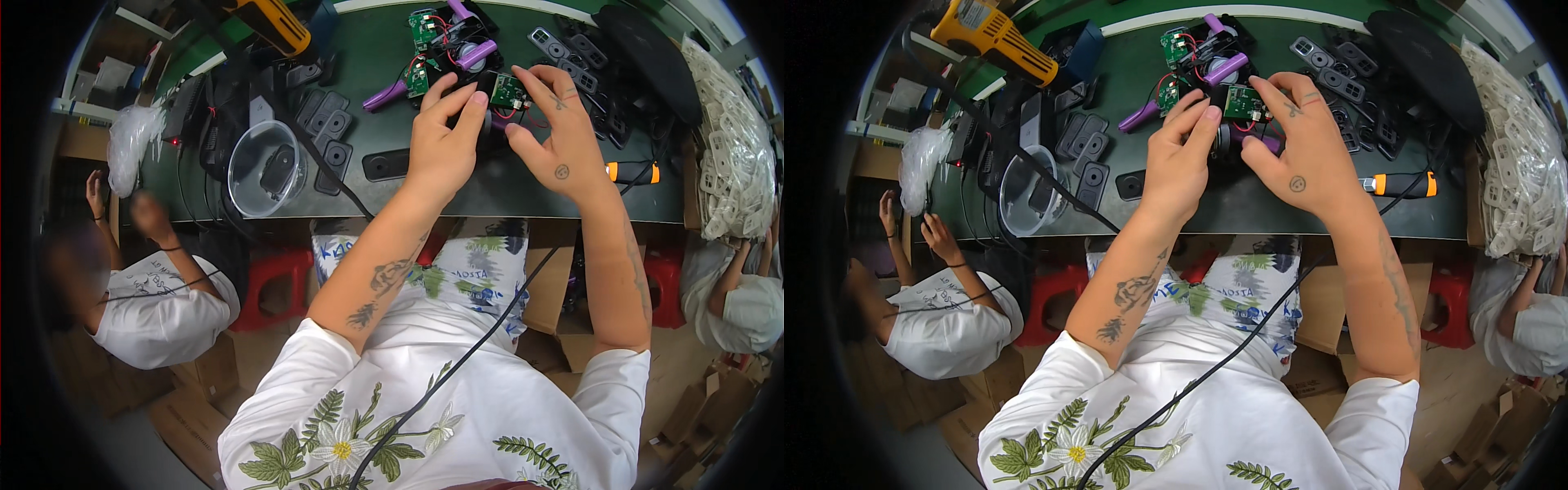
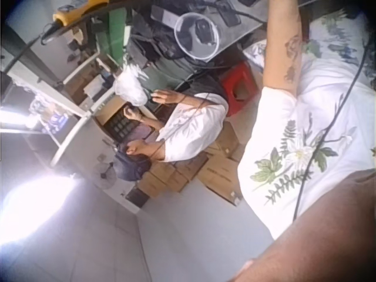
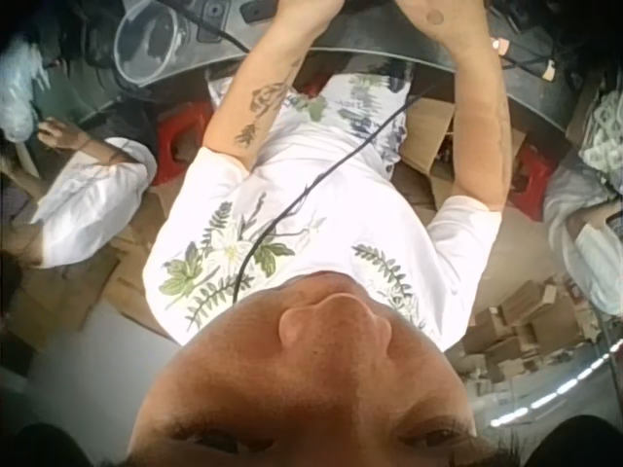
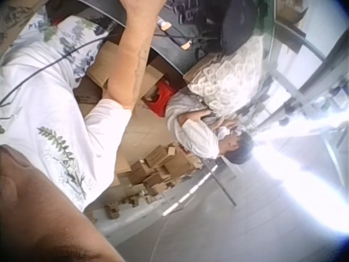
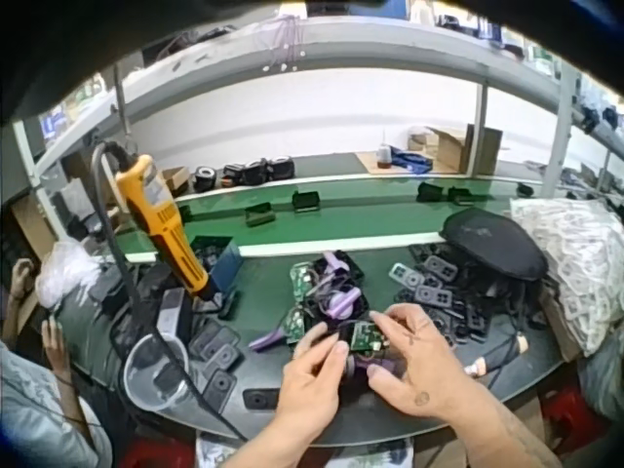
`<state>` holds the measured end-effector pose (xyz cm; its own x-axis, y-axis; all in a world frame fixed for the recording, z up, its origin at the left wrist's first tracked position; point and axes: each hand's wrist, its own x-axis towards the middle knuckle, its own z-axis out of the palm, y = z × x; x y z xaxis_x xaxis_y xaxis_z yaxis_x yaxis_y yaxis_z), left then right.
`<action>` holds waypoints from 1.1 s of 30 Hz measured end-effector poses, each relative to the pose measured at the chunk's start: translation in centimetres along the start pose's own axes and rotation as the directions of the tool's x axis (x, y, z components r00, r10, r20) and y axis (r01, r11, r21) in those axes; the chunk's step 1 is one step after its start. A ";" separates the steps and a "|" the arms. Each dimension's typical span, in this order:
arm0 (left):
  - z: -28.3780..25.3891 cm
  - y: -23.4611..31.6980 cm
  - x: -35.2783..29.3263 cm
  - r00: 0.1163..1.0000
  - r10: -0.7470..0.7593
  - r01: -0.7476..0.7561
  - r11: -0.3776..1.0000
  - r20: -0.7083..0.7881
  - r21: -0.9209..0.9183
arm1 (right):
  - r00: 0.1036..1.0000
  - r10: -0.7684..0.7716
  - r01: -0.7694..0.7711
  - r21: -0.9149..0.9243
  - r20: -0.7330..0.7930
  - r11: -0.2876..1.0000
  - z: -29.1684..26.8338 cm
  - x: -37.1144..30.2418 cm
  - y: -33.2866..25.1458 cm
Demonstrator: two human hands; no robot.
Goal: Assembling and testing electronic components of portable devices at a workshop bench.
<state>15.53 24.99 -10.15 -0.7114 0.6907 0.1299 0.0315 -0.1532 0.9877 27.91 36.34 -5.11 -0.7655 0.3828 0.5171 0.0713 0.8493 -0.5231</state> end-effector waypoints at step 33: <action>-1.9 4.3 5.0 0.708 0.604 -0.706 0.621 0.367 0.339 | 0.999 0.049 -0.040 0.328 -0.018 0.944 1.9 2.5 -0.1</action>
<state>10.82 26.44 -5.43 -0.2268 0.6555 0.7204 0.7602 -0.3432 0.5516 24.76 36.57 -5.04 -0.7492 0.4303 0.5035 -0.1115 0.6674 -0.7363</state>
